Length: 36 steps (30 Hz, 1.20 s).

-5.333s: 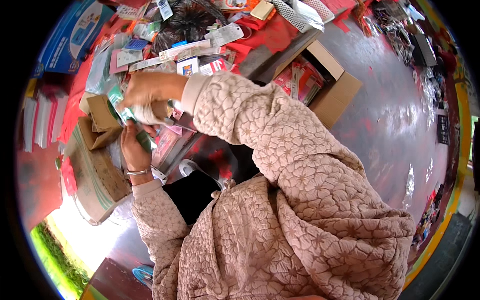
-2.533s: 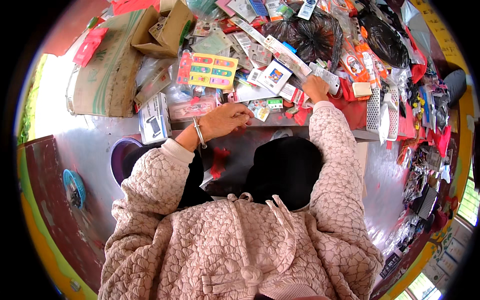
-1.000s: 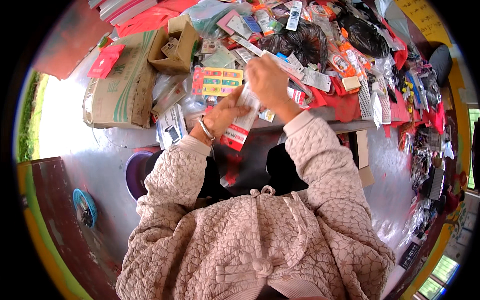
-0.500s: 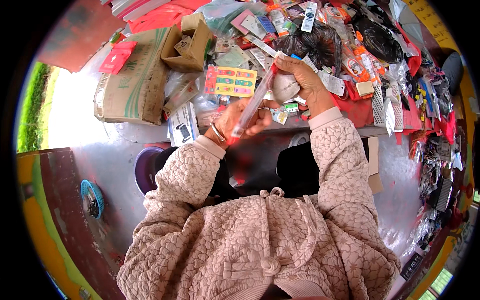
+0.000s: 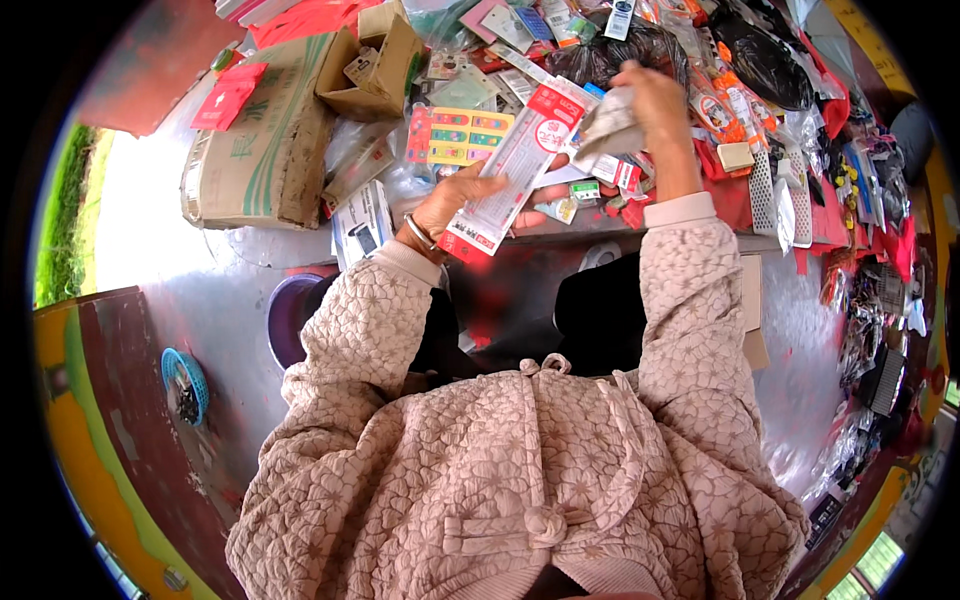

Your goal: The person picks up packaged items from a cluttered table, wipes some of them with a cloth, and places them one by one into a cardboard box on the floor.

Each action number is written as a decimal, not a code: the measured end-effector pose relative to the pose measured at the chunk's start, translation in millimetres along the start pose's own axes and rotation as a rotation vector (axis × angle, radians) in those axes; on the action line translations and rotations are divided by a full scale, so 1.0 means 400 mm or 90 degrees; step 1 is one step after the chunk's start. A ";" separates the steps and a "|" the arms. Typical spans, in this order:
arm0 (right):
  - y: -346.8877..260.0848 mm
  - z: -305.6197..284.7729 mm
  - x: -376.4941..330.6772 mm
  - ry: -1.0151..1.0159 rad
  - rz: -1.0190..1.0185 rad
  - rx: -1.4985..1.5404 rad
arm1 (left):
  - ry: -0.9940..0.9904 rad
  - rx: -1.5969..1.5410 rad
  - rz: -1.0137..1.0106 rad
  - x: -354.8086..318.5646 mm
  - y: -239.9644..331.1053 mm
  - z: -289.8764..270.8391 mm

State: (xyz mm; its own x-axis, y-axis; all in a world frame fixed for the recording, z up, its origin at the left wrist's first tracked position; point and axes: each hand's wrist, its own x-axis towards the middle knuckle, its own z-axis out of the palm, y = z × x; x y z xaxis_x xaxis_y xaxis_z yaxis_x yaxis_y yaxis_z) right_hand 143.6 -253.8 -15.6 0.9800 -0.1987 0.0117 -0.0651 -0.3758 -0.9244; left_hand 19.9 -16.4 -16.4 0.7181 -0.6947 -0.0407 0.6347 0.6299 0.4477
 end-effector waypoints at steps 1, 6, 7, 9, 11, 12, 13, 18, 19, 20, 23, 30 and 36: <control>-0.038 -0.008 -0.020 0.024 0.000 0.107 | 0.004 -0.029 0.021 -0.004 0.001 -0.002; -0.093 0.109 -0.135 0.080 -0.291 0.079 | 0.089 -0.110 0.015 0.024 -0.012 -0.055; -0.057 0.150 -0.142 0.070 -0.342 -0.031 | 0.085 -0.108 0.017 0.025 -0.013 -0.059; -0.041 0.210 -0.181 -0.052 -0.242 -0.097 | 0.185 -0.060 0.048 0.021 -0.019 -0.085; -0.049 0.235 -0.230 -0.065 -0.360 -0.096 | 0.106 -0.052 0.152 0.012 -0.018 -0.098; -0.065 0.245 -0.266 -0.077 -0.383 -0.073 | 0.067 -0.049 0.208 0.003 -0.017 -0.109; -0.084 0.247 -0.289 -0.118 -0.371 -0.061 | 0.114 -0.266 0.120 -0.002 0.002 -0.134; -0.119 0.235 -0.389 -0.243 -0.428 -0.054 | 0.074 -0.096 0.214 0.013 0.015 -0.156; -0.124 0.228 -0.390 -0.246 -0.440 -0.091 | 0.069 -0.186 0.181 0.016 0.014 -0.109; -0.125 0.224 -0.376 -0.200 -0.458 -0.114 | 0.063 -0.277 0.146 0.017 0.013 -0.088; -0.119 0.218 -0.287 -0.061 -0.488 -0.175 | -0.016 -0.269 0.124 0.000 -0.010 -0.165; -0.080 0.140 -0.119 0.078 -0.431 -0.310 | 0.139 0.016 -0.003 0.005 -0.007 -0.049; -0.108 0.205 -0.267 -0.015 -0.375 -0.285 | 0.238 0.049 0.064 -0.014 -0.001 -0.075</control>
State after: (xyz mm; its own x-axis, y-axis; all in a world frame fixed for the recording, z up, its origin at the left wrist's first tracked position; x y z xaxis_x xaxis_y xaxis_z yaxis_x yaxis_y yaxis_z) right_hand 57.1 -142.1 -8.4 0.8796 0.1673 0.4453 0.4073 -0.7486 -0.5232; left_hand 24.1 -2.2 -42.9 0.8393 -0.4469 -0.3097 0.5425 0.6504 0.5317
